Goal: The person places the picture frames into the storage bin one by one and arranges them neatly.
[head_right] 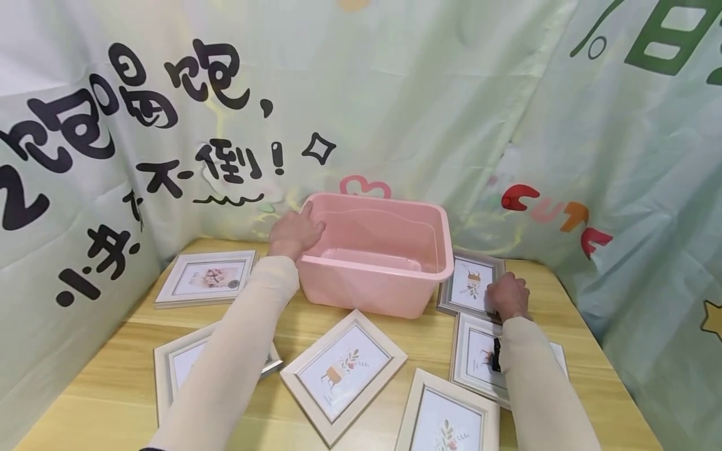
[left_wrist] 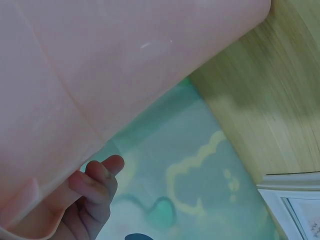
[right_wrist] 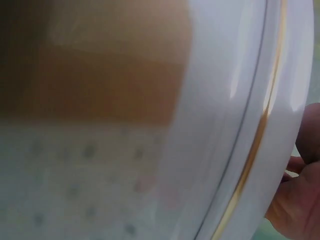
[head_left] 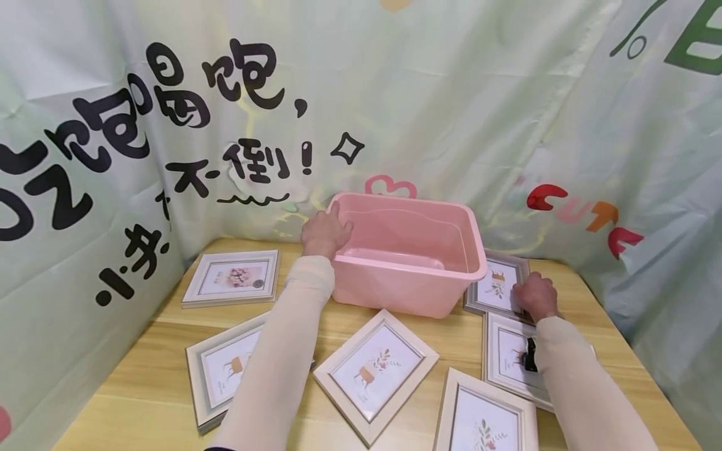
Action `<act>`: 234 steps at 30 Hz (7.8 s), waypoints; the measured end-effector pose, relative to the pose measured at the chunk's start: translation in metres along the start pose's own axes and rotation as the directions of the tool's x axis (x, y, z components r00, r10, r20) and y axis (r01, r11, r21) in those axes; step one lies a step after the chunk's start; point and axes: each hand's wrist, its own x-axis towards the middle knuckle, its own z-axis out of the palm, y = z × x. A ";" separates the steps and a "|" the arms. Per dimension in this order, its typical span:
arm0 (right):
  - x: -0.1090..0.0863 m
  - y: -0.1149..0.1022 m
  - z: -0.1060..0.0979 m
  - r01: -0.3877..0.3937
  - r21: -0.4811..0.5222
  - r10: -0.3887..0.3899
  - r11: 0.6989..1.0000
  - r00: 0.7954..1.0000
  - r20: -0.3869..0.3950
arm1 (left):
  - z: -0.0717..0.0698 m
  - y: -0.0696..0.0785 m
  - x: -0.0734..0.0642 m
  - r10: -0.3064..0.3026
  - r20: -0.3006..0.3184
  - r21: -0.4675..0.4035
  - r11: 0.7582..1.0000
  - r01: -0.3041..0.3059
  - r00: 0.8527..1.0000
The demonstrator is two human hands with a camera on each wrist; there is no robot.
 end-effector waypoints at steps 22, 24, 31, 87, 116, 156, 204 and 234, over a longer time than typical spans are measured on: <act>0.003 -0.004 -0.007 -0.007 0.024 0.008 1.000 1.000 -0.024 | 0.001 0.000 0.000 0.000 -0.004 0.001 1.000 0.000 1.000; 0.004 -0.005 -0.009 -0.007 0.039 0.008 0.999 1.000 -0.019 | 0.001 0.000 -0.001 -0.004 0.000 0.008 1.000 0.004 1.000; 0.003 -0.005 -0.019 -0.063 0.181 0.048 0.981 0.995 0.085 | 0.000 0.000 -0.001 -0.001 0.000 -0.006 1.000 0.001 1.000; -0.005 -0.055 -0.065 0.134 0.114 -0.130 0.985 0.991 -0.035 | 0.002 -0.002 -0.002 -0.027 -0.015 -0.002 1.000 0.027 1.000; -0.003 -0.063 -0.080 0.233 0.033 -0.232 0.972 0.972 -0.025 | 0.002 0.001 -0.002 -0.047 -0.023 0.009 0.999 0.047 0.999; -0.060 -0.044 -0.050 0.169 0.203 -0.121 0.964 0.966 -0.229 | 0.002 -0.001 -0.002 -0.030 0.006 0.015 0.999 0.030 1.000; -0.082 -0.027 -0.068 0.113 0.161 -0.078 0.980 0.975 -0.207 | 0.003 -0.003 0.000 -0.038 0.000 0.026 0.999 0.038 0.999; -0.076 -0.046 -0.102 0.203 0.103 -0.134 0.974 0.877 -0.462 | 0.000 0.001 -0.005 -0.052 0.002 0.029 0.998 0.052 0.999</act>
